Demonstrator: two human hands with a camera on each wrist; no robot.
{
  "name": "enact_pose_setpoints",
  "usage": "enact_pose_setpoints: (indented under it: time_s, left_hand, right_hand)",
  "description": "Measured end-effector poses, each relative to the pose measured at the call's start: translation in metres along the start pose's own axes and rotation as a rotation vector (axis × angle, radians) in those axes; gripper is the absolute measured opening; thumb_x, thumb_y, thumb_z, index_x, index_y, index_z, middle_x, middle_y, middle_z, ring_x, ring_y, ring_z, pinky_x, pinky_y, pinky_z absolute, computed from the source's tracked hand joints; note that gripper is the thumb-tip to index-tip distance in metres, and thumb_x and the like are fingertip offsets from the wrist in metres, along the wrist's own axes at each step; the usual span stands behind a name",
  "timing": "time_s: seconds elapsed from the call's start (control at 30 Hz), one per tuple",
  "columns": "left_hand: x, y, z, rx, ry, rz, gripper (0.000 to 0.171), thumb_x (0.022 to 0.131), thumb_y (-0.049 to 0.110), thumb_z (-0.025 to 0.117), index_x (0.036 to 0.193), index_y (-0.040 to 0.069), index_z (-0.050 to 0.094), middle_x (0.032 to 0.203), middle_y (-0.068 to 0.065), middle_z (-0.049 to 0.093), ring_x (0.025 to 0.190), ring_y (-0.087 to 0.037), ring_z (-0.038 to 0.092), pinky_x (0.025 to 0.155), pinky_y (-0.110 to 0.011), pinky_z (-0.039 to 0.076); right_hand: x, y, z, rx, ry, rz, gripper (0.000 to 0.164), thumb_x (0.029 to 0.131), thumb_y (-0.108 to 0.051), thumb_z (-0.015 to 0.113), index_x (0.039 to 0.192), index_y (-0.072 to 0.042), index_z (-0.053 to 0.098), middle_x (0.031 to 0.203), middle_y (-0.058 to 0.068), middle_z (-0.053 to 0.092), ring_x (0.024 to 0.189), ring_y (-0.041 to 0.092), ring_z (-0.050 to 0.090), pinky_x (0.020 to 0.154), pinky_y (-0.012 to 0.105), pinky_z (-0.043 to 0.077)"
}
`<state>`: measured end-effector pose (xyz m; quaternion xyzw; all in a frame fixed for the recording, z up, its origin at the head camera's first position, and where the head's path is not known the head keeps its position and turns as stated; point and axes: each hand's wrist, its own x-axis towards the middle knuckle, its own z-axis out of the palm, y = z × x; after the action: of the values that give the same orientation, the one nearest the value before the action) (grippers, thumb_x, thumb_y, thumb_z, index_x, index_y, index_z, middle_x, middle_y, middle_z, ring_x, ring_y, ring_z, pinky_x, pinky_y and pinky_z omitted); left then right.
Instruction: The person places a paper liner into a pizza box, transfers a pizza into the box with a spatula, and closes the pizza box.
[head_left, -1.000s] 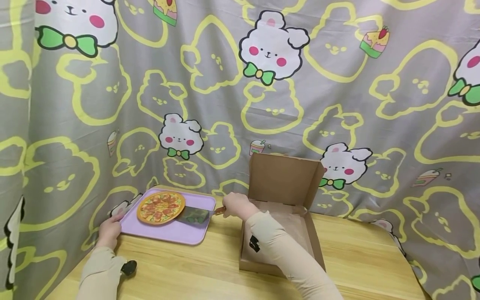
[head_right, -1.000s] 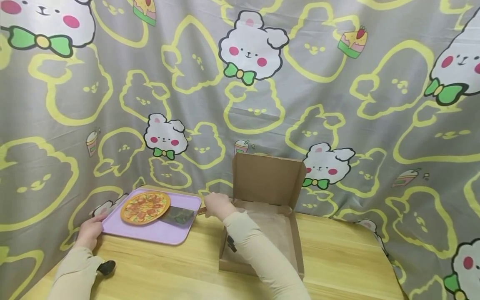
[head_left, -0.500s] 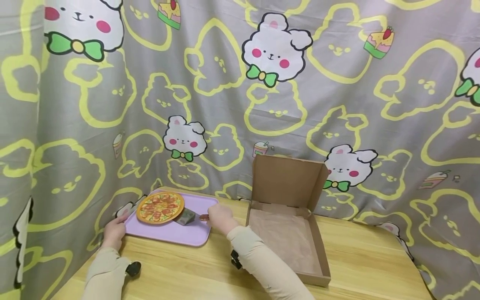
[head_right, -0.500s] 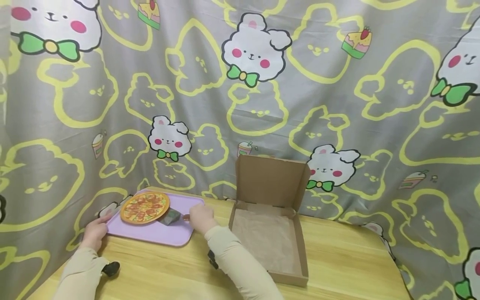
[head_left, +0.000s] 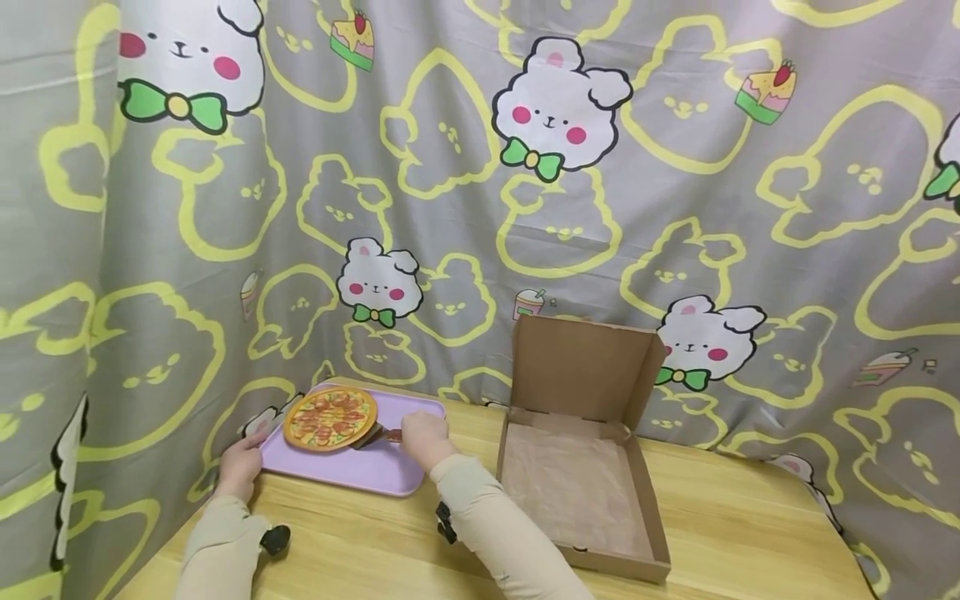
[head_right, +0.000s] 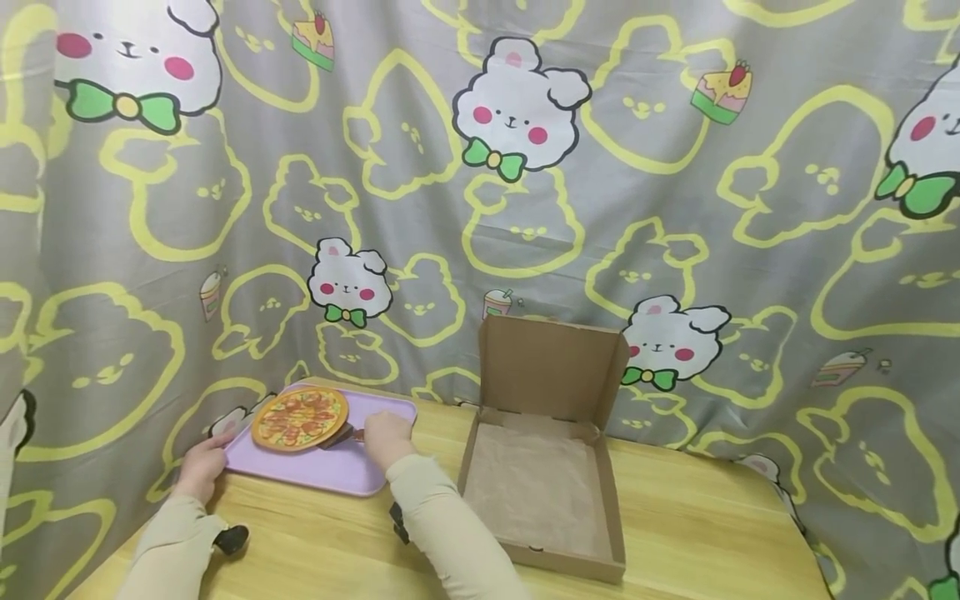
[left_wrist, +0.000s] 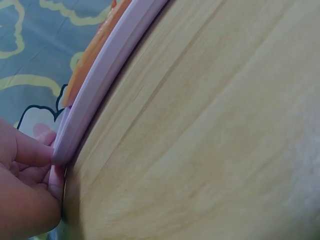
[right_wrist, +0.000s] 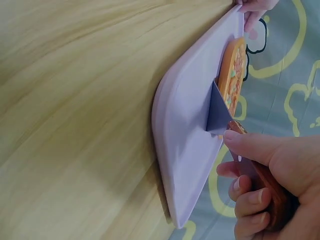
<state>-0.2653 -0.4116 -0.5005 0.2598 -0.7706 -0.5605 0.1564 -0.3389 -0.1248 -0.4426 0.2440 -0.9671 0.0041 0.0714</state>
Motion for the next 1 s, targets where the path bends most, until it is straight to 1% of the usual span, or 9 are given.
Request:
enact_pose_setpoints:
  time_s: [0.1, 0.17, 0.27, 0.33, 0.57, 0.7, 0.83, 1.0]
  left_hand:
    - [0.001, -0.002, 0.001, 0.016, -0.010, 0.006, 0.060, 0.082, -0.009, 0.028, 0.142, -0.011, 0.034, 0.153, -0.034, 0.021, 0.145, -0.047, 0.013, 0.122, -0.050, 0.011]
    - [0.003, -0.002, 0.001, 0.024, -0.014, 0.009, 0.061, 0.082, -0.010, 0.027, 0.142, -0.011, 0.034, 0.153, -0.034, 0.021, 0.145, -0.047, 0.012, 0.122, -0.050, 0.011]
    - [0.004, -0.002, 0.000, 0.031, -0.017, 0.011, 0.061, 0.082, -0.010, 0.026, 0.143, -0.011, 0.034, 0.154, -0.032, 0.021, 0.146, -0.047, 0.011, 0.123, -0.049, 0.009]
    - [0.004, -0.002, 0.000, 0.033, -0.021, 0.007, 0.061, 0.082, -0.009, 0.026, 0.143, -0.010, 0.033, 0.154, -0.032, 0.020, 0.146, -0.047, 0.009, 0.123, -0.049, 0.007]
    - [0.001, -0.003, 0.000, 0.029, -0.017, -0.003, 0.062, 0.082, -0.009, 0.027, 0.144, -0.010, 0.032, 0.154, -0.033, 0.019, 0.146, -0.048, 0.009, 0.122, -0.051, 0.008]
    - [0.000, -0.002, -0.001, 0.025, -0.014, -0.002, 0.063, 0.081, -0.010, 0.027, 0.144, -0.010, 0.032, 0.155, -0.031, 0.018, 0.146, -0.048, 0.008, 0.122, -0.051, 0.007]
    - [0.002, -0.002, 0.000, 0.025, -0.014, 0.002, 0.062, 0.082, -0.009, 0.026, 0.144, -0.009, 0.033, 0.155, -0.031, 0.019, 0.146, -0.048, 0.009, 0.123, -0.051, 0.007]
    - [0.003, -0.003, 0.000, 0.028, -0.019, 0.002, 0.061, 0.082, -0.009, 0.026, 0.143, -0.010, 0.033, 0.154, -0.030, 0.021, 0.146, -0.047, 0.010, 0.123, -0.050, 0.007]
  right_hand:
    - [0.003, -0.004, 0.003, 0.003, -0.012, 0.006, 0.018, 0.083, -0.034, 0.075, 0.084, -0.017, 0.072, 0.083, -0.001, 0.073, 0.071, 0.015, 0.067, 0.056, 0.031, 0.055]
    - [0.005, -0.007, 0.003, 0.014, -0.016, 0.010, 0.016, 0.084, -0.033, 0.074, 0.085, -0.017, 0.072, 0.084, -0.002, 0.074, 0.072, 0.014, 0.068, 0.060, 0.031, 0.056]
    - [0.006, -0.010, 0.002, 0.039, -0.022, 0.025, 0.016, 0.086, -0.033, 0.072, 0.086, -0.017, 0.072, 0.084, -0.002, 0.074, 0.071, 0.014, 0.067, 0.062, 0.031, 0.056]
    - [0.006, -0.011, 0.002, 0.045, -0.020, 0.032, 0.016, 0.086, -0.033, 0.071, 0.086, -0.017, 0.072, 0.084, -0.002, 0.073, 0.070, 0.014, 0.067, 0.062, 0.031, 0.056]
    - [0.002, -0.013, 0.006, 0.075, -0.016, 0.040, 0.016, 0.088, -0.030, 0.069, 0.085, -0.015, 0.072, 0.085, 0.001, 0.073, 0.070, 0.015, 0.066, 0.059, 0.030, 0.056]
    - [0.000, -0.013, 0.008, 0.097, -0.017, 0.038, 0.019, 0.089, -0.033, 0.068, 0.086, -0.014, 0.072, 0.086, 0.002, 0.074, 0.070, 0.017, 0.067, 0.057, 0.031, 0.056]
    - [0.000, -0.011, 0.010, 0.088, 0.012, 0.025, 0.021, 0.088, -0.036, 0.069, 0.085, -0.015, 0.072, 0.083, 0.001, 0.073, 0.068, 0.016, 0.066, 0.055, 0.030, 0.054]
    - [0.002, -0.006, 0.014, 0.064, 0.048, 0.005, 0.025, 0.084, -0.041, 0.073, 0.080, -0.016, 0.071, 0.078, -0.001, 0.071, 0.066, 0.014, 0.064, 0.055, 0.028, 0.052]
